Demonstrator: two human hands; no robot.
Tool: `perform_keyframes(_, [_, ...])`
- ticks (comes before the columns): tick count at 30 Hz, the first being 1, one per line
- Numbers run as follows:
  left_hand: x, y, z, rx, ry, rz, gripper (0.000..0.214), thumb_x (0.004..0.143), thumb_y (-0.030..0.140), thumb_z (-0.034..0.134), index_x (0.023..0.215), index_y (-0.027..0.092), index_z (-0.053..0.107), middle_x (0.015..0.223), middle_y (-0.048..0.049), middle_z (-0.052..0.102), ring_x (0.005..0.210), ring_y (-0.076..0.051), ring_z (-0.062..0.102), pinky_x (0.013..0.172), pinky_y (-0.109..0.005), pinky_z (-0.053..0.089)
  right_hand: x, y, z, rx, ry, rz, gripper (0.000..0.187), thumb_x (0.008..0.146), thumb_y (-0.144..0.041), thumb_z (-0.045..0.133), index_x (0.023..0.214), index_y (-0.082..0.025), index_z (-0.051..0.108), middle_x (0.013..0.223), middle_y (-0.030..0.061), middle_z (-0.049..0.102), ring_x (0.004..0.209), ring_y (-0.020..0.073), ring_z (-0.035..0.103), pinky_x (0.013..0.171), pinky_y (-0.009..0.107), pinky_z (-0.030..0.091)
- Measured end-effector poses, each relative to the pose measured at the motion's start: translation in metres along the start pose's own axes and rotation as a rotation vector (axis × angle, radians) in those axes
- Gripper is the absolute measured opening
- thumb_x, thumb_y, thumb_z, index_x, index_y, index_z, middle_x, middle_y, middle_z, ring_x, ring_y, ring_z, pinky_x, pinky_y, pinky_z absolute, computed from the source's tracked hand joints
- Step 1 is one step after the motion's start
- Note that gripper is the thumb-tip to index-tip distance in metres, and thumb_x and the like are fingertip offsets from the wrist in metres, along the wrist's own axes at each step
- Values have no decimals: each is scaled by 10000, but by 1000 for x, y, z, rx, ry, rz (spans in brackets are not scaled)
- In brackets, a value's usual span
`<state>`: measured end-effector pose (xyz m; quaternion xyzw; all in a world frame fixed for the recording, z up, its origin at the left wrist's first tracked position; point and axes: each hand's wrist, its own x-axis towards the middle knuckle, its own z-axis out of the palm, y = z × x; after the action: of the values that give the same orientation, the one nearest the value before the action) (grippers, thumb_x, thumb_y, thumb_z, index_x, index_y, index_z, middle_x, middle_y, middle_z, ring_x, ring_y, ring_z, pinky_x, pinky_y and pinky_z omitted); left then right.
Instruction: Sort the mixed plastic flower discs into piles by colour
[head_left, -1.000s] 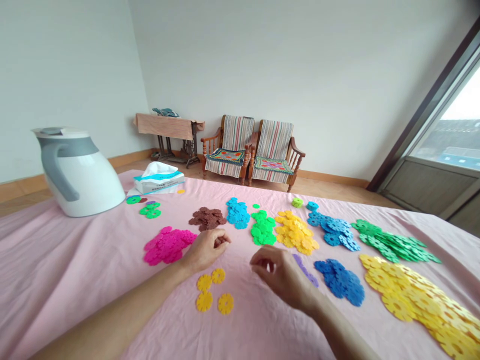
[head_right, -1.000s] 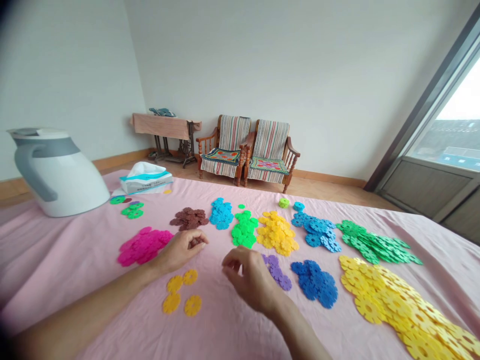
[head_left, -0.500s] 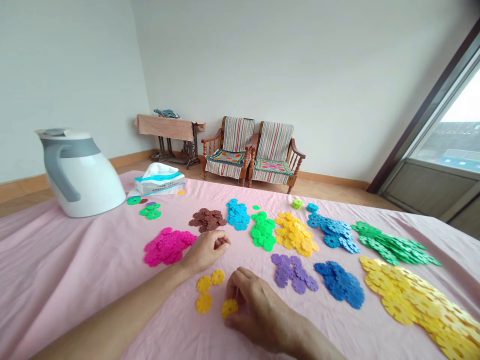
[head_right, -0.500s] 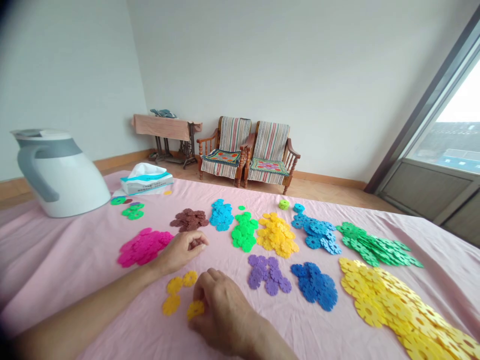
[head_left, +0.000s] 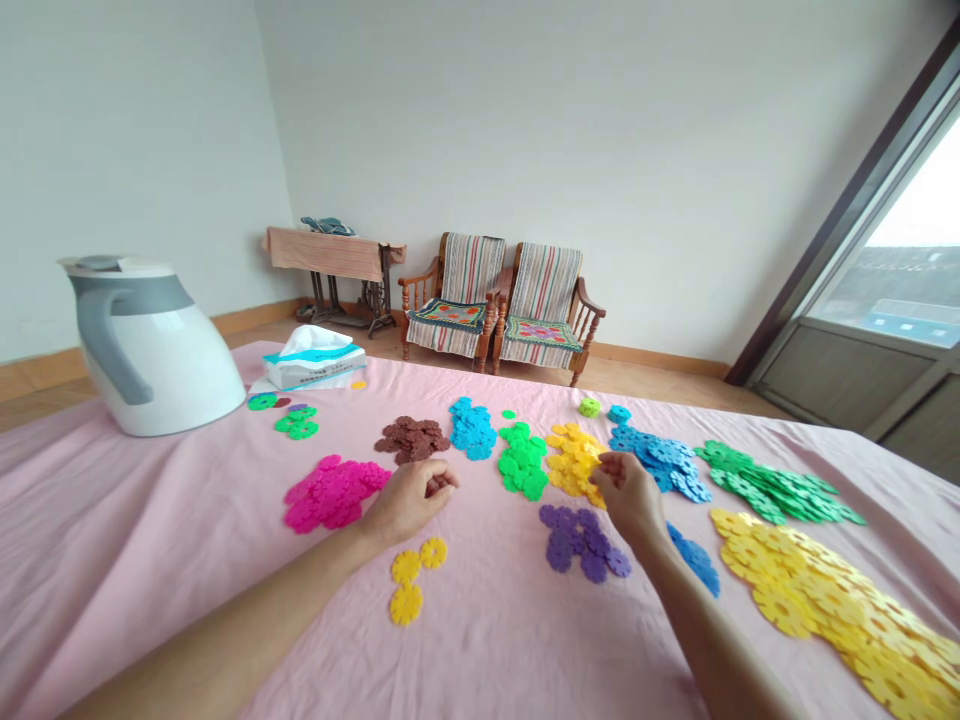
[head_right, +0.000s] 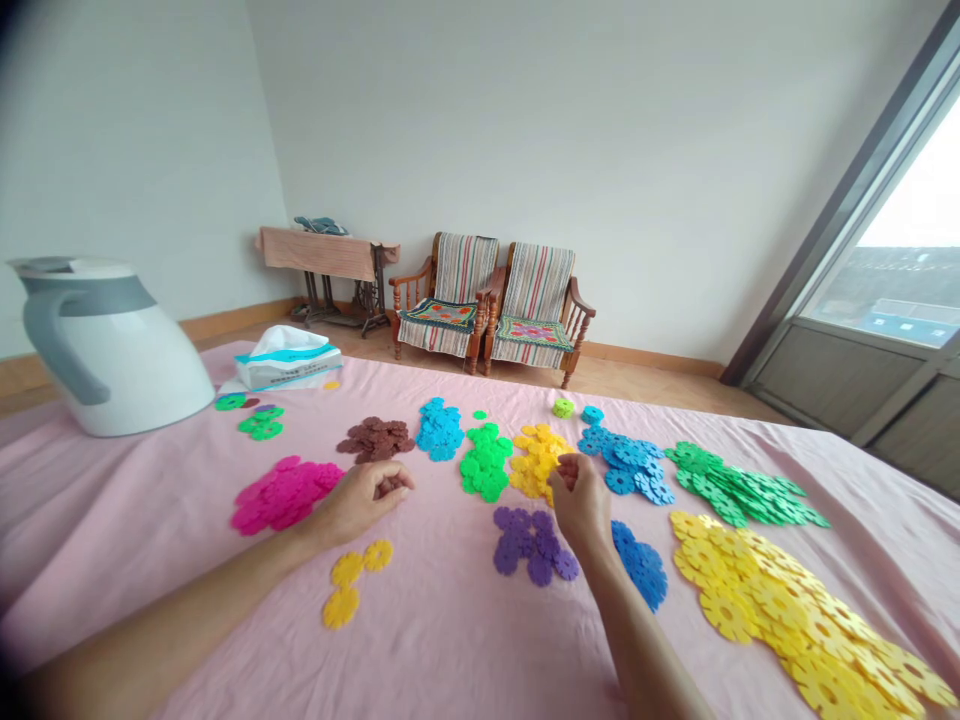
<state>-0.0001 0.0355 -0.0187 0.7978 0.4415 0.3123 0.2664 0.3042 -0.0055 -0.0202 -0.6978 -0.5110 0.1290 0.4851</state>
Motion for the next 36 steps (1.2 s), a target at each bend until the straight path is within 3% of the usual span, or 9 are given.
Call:
perform_keyframes(3, [-1, 1, 0, -8, 0, 2, 164, 736, 195, 514, 785, 135, 658, 668, -19, 640, 634, -152, 566, 573, -226, 398, -3, -6, -1, -1, 42, 11, 242, 728, -312, 487, 912, -160, 531, 861, 85, 644, 625, 177, 635, 539, 274, 460])
perform_keyframes(5, [-1, 0, 0, -11, -1, 1, 165, 737, 197, 516, 788, 134, 659, 669, -21, 641, 628, -152, 565, 565, -225, 395, -12, -19, 3, -10, -8, -56, 194, 760, -315, 477, 865, -170, 552, 779, 53, 642, 582, 163, 616, 521, 259, 445])
perform_keyframes(7, [-1, -1, 1, -11, -2, -1, 165, 737, 195, 513, 788, 135, 658, 668, -20, 638, 619, -148, 563, 557, -223, 389, -26, -34, 11, -18, -128, -184, 157, 791, -295, 469, 788, -175, 571, 668, 25, 618, 571, 154, 589, 533, 252, 432])
perform_keyframes(12, [0, -4, 1, -11, 3, -3, 171, 745, 187, 492, 793, 139, 649, 643, -4, 605, 590, -131, 545, 531, -208, 362, -69, -67, 32, -20, -439, -446, 170, 815, -170, 462, 824, -178, 632, 743, 22, 607, 644, 125, 553, 599, 235, 424])
perform_keyframes(16, [1, -3, -1, 3, 19, 0, 184, 746, 173, 477, 803, 130, 646, 627, 1, 590, 553, -119, 515, 508, -202, 339, -94, -88, 42, -13, -652, -500, 297, 774, -62, 456, 977, -182, 637, 885, 43, 600, 715, 114, 562, 656, 222, 437])
perform_keyframes(22, [0, -1, -2, 11, 28, 24, 178, 754, 178, 477, 782, 139, 648, 650, -5, 620, 573, -127, 528, 535, -208, 363, -101, -116, 57, -170, -760, -508, 313, 774, -117, 497, 1054, -200, 610, 964, 58, 571, 826, 149, 571, 727, 244, 430])
perform_keyframes(26, [-1, 0, -4, 9, 16, 19, 178, 747, 176, 485, 790, 136, 654, 639, -5, 619, 578, -132, 531, 539, -211, 370, -101, -121, 69, -212, -757, -482, 237, 712, -143, 560, 942, -192, 588, 963, 41, 560, 743, 135, 563, 659, 241, 412])
perform_keyframes(31, [0, 1, -5, -5, 0, 20, 181, 736, 168, 484, 790, 139, 654, 688, -14, 640, 607, -137, 543, 559, -213, 386, -90, -107, 69, 32, -706, -406, 134, 689, -66, 489, 749, -185, 509, 672, -30, 545, 590, 93, 492, 526, 187, 350])
perform_keyframes(36, [1, -5, -2, 8, 1, 14, 172, 739, 177, 490, 783, 146, 654, 686, -15, 632, 604, -133, 547, 547, -208, 378, -38, -64, 49, -26, -269, -249, 43, 743, -209, 488, 737, -182, 521, 633, -11, 575, 560, 118, 527, 534, 222, 387])
